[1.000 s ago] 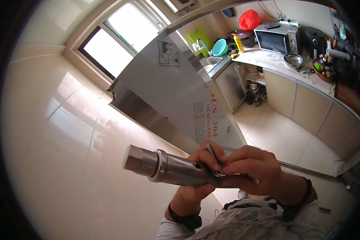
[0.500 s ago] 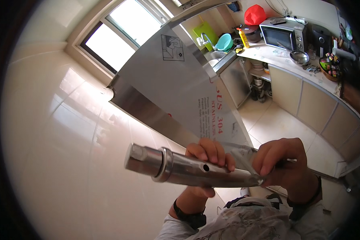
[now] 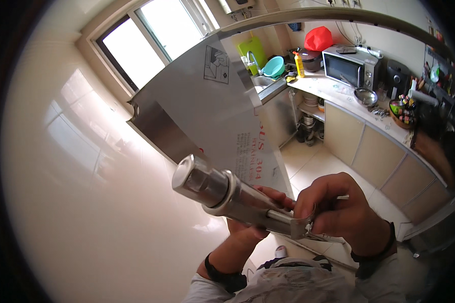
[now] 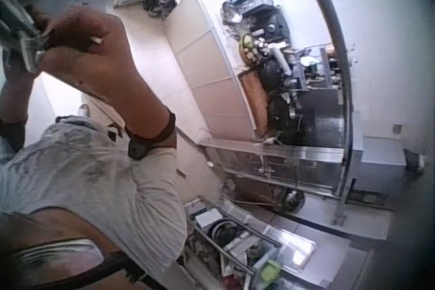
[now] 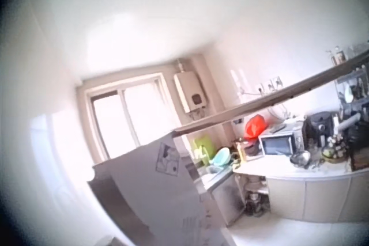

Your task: Assembling a stainless steel rack using a hex key and screws.

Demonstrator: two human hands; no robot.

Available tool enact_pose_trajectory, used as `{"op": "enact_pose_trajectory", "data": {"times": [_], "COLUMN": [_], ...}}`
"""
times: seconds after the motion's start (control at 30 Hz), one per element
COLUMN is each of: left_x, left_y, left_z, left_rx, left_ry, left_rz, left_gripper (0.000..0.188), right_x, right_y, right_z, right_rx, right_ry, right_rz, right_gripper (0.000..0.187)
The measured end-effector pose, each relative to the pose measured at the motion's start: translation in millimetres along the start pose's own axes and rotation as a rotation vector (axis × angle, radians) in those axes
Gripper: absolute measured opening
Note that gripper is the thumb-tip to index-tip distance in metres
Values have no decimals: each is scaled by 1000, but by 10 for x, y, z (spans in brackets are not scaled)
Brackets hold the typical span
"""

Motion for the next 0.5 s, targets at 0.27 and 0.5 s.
{"op": "enact_pose_trajectory", "data": {"times": [0.27,0.5], "left_x": [-82,-126], "left_y": [-155,-351], "left_z": [-124,-162], "left_rx": [72,46], "left_ry": [29,-163], "left_rz": [-80,-137], "left_gripper": [62,59], "right_x": [-173,-299], "right_y": [171,428], "right_z": [30,133], "right_rx": [215,207], "right_ry": [-150,72], "right_rz": [245,218], "right_gripper": [31,36]}}
Point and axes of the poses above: each hand's wrist, its own z-axis away from the middle knuckle, its own y-axis out of the back of the hand, x = y × z, the point moved 10 cm from there along -z, towards the middle knuckle, and after that the axes turned 11 degrees about z, right-handed, at the moved point
